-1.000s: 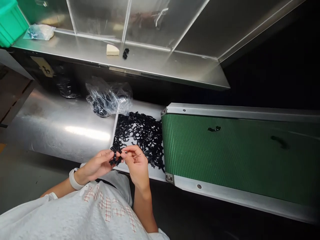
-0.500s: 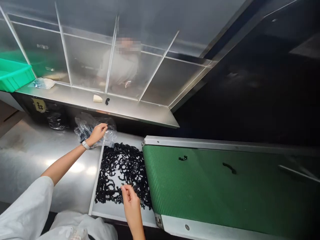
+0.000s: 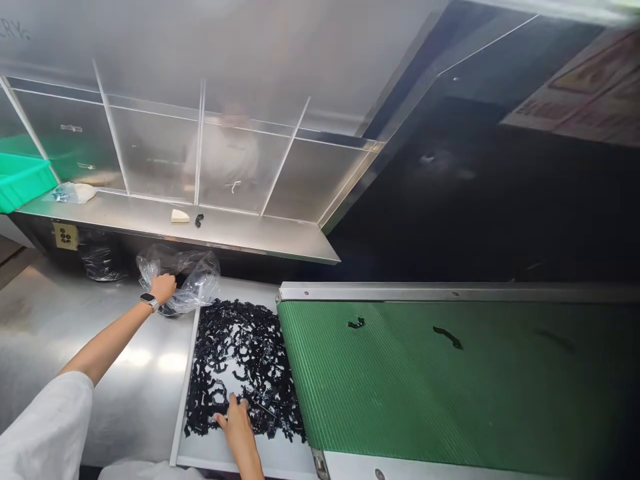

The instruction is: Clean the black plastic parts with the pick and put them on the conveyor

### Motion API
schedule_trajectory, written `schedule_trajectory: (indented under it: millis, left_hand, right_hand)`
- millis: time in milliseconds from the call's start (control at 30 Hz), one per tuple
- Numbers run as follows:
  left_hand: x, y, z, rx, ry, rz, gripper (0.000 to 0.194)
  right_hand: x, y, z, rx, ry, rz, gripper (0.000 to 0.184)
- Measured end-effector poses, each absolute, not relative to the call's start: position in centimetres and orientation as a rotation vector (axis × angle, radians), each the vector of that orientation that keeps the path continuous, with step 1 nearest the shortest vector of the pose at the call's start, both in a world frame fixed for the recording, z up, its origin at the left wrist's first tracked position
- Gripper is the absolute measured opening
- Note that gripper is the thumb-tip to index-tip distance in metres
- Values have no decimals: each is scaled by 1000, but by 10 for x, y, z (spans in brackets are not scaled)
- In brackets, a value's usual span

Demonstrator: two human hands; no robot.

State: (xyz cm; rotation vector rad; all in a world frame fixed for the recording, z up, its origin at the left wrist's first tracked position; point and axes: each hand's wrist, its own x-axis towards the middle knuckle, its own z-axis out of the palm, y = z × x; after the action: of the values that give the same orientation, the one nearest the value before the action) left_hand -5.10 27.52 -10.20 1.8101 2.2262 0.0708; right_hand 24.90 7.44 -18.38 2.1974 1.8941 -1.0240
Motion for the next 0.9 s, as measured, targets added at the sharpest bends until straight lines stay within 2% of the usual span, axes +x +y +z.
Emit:
schedule_trajectory:
  millis: [100, 200, 533, 900]
  left_hand:
    - [-56, 248, -98, 1890, 2175, 123, 41]
    - [-55, 208, -94, 1943, 2113, 247, 31]
    - [-56, 59, -118, 1587, 2112, 540, 44]
    - [-31, 46, -111, 1487, 1887, 577, 41]
  right_hand:
    - [219, 75, -185, 1999, 1874, -1051, 40]
    - [199, 72, -182, 1879, 1871, -1075, 40]
    - [219, 74, -181, 1864, 1817, -1310, 37]
    - [234, 69, -189, 2160, 1637, -1705, 38]
